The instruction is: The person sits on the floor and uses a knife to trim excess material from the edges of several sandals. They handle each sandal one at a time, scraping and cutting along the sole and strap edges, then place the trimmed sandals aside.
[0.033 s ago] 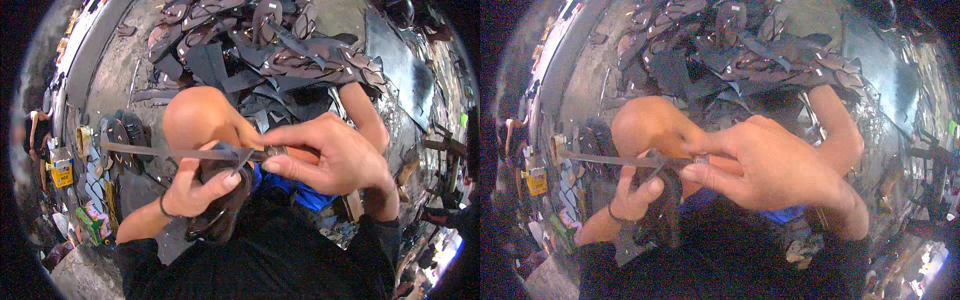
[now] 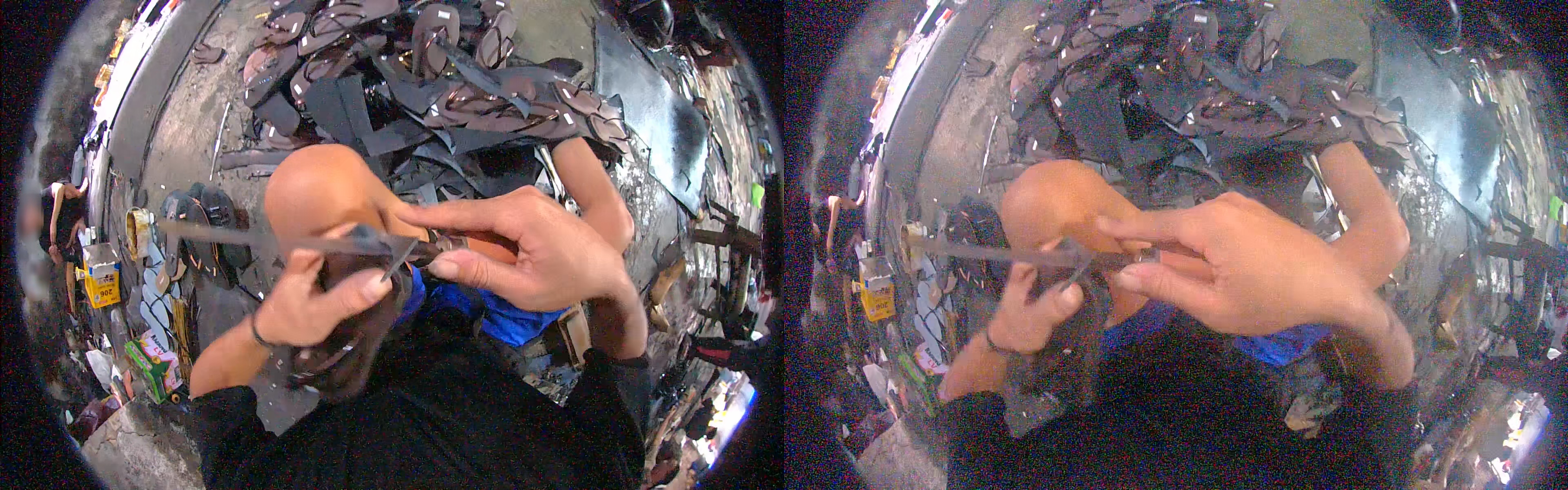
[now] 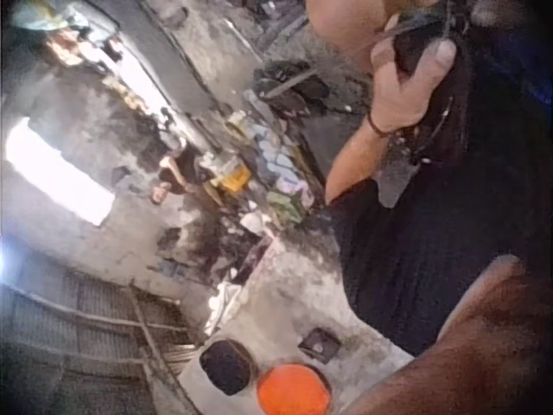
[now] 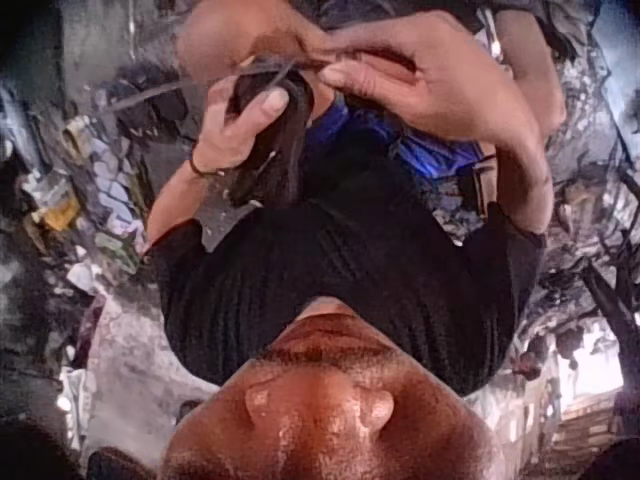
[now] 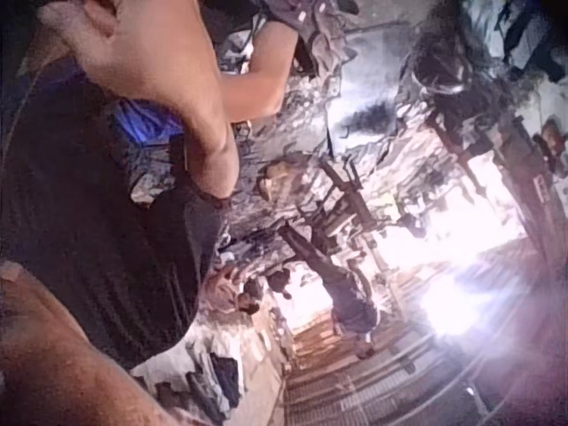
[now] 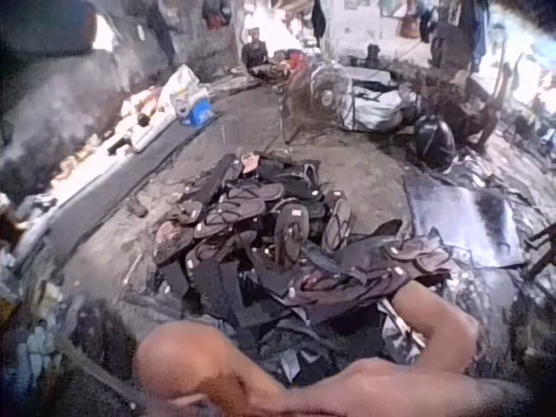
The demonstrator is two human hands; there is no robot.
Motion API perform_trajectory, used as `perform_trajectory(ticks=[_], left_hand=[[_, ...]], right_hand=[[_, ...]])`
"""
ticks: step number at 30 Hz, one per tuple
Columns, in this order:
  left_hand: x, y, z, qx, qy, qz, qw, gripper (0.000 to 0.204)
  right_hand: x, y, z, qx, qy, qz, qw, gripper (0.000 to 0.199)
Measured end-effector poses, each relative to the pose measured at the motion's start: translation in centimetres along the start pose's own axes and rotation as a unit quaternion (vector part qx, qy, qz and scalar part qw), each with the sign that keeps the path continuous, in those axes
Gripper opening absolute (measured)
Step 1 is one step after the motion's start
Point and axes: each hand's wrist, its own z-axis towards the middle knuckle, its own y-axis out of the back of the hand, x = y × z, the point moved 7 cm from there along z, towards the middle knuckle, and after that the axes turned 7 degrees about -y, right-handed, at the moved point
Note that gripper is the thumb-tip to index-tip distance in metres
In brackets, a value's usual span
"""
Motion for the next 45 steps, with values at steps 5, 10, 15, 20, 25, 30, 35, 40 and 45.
perform_trajectory(ticks=[5,10,15,20,25,30,35,40,45], left_hand=[[-8.1,1.6,2.4,0.014,-0.209,0.244,0.947,0.034],[5.8,-4.8,-0.4,0.033,-0.045,-0.158,0.986,0.037],[5.8,-4.6,6.0,-0.297,-0.096,-0.517,0.797,0.041],[7.4,-3.5,7.8,-0.196,-0.106,-0.591,0.775,0.033],[10.4,-6.4,5.2,-0.166,-0.119,-0.587,0.783,0.029],[12.3,-5.6,3.6,-0.160,-0.148,-0.532,0.818,0.035],[13.2,-6.8,1.1,-0.260,-0.028,-0.415,0.872,0.038],[15.7,-5.8,1.0,-0.226,0.016,-0.435,0.872,0.040],[13.1,-5.0,4.1,-0.215,-0.042,-0.339,0.915,0.039]], right_hand=[[-4.1,-1.6,0.1,-0.126,0.139,0.259,0.947,0.044],[-5.8,-4.1,0.5,-0.182,0.108,0.279,0.937,0.044],[-6.3,-4.4,-1.1,-0.415,0.128,0.082,0.897,0.052],[-11.4,-9.3,-5.6,-0.533,0.041,0.000,0.845,0.045],[-10.2,-9.5,-7.3,-0.514,0.023,0.003,0.858,0.037],[-8.9,-9.1,-6.5,-0.457,0.009,0.059,0.888,0.033],[-9.7,-8.3,-1.8,-0.440,0.016,0.097,0.892,0.028],[-12.0,-9.7,1.4,-0.304,-0.017,0.253,0.918,0.037],[-12.3,-8.9,1.9,-0.397,0.009,0.200,0.895,0.035]])
